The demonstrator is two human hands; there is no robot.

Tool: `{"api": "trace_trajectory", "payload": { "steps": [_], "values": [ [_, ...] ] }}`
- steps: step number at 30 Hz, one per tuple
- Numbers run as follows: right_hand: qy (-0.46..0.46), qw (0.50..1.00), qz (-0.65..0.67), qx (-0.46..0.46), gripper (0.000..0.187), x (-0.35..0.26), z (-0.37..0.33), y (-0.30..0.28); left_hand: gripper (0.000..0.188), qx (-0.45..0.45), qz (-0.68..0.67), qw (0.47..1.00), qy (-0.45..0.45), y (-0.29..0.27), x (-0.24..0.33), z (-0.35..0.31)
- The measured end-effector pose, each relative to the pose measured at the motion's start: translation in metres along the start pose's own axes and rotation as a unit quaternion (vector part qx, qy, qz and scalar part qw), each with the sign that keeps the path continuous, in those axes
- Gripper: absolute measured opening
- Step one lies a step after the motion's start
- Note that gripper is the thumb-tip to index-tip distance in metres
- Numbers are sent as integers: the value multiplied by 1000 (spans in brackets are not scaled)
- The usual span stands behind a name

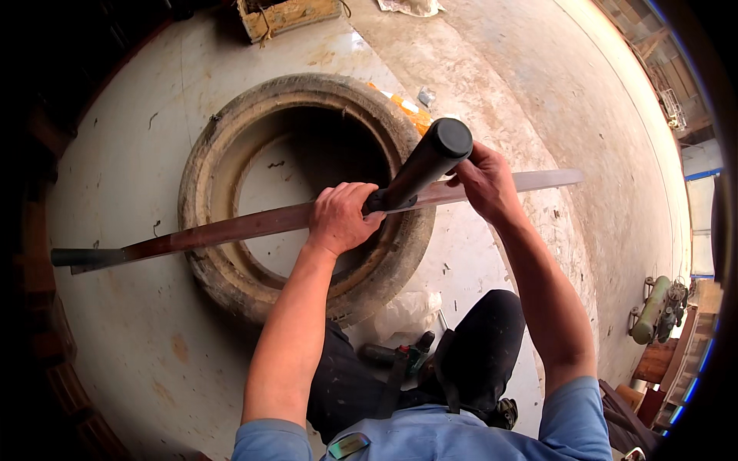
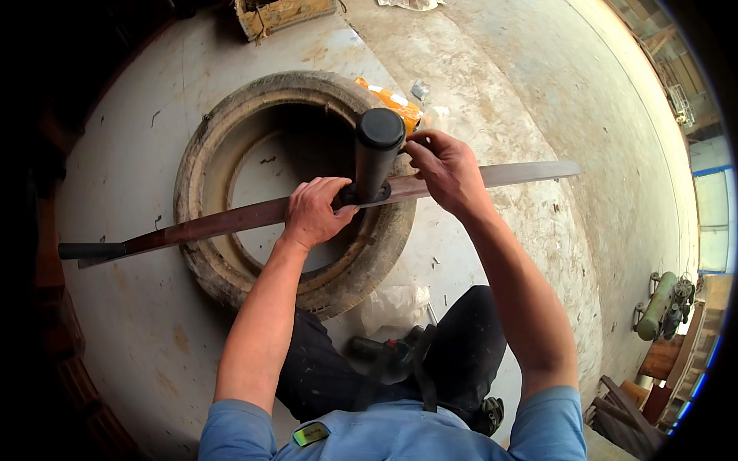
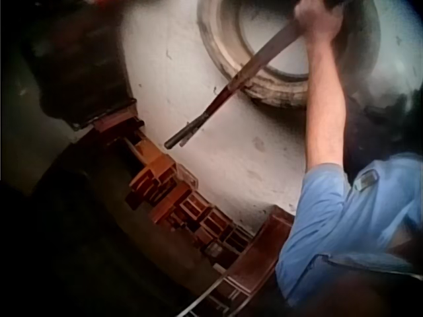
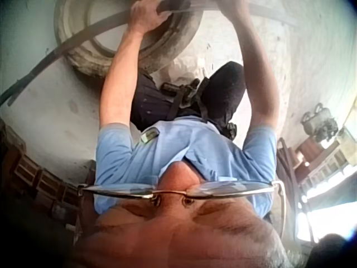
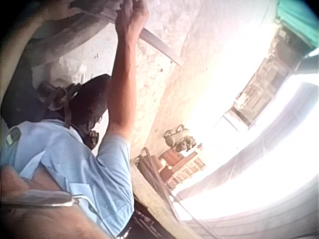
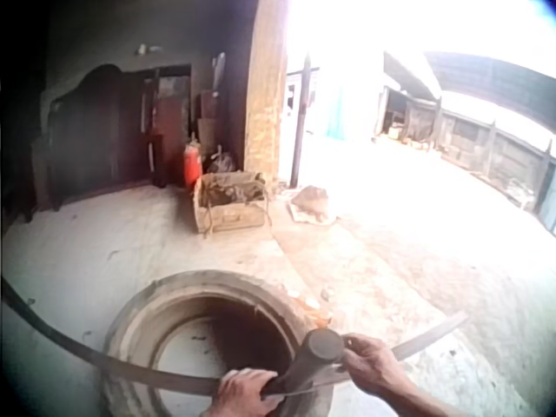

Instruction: The person uses a screwdriver to tighten a bolt on a long metal bar resting on a tire. They then measure the bar with a tape measure and mark it with a pen. Finally, they use a power drill to drive a screw into the metal bar.

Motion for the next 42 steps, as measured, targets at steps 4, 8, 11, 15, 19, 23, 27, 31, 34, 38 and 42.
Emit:
{"api": "trace_trajectory", "payload": {
  "steps": [4,8,11,15,19,23,27,31,34,38,42],
  "values": [
    [-44,998,-20,-43,19,-11,13,20,36,-3,-4,1000,-8,0,-4,-1],
    [-120,979,-102,-130,14,-5,31,26,37,-5,-4,1000,-11,2,-2,0],
    [-209,946,-134,-206,18,-7,44,30,37,-5,-4,1000,-13,2,-4,-1],
    [-211,934,-113,-266,21,18,68,34,32,9,-7,1000,-12,4,-3,0],
    [-262,900,-141,-319,24,17,78,37,29,13,-10,1000,-17,3,-2,1],
    [-242,899,-132,-339,24,18,79,41,28,20,-11,1000,-10,3,-1,2],
    [-243,891,-127,-362,26,15,80,39,28,14,-10,1000,-14,3,-2,2],
    [-182,893,-110,-398,26,13,81,43,28,14,-9,1000,-15,3,-3,2],
    [-192,889,-95,-406,26,22,84,42,28,15,-13,1000,-16,3,-1,4],
    [-119,889,-63,-438,38,34,91,41,33,-2,-10,1000,-22,2,-3,3],
    [-91,888,-52,-448,38,40,93,41,33,-2,-11,1000,-26,1,-2,3]
  ]
}}
Point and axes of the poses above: each hand's wrist, its own z-axis towards the middle knuckle, its own y-axis out of the palm, x = y × z, the point moved 2 cm from there along z, towards the middle knuckle, and after that the axes turned 2 degrees about -z, right-handed, at the moved point
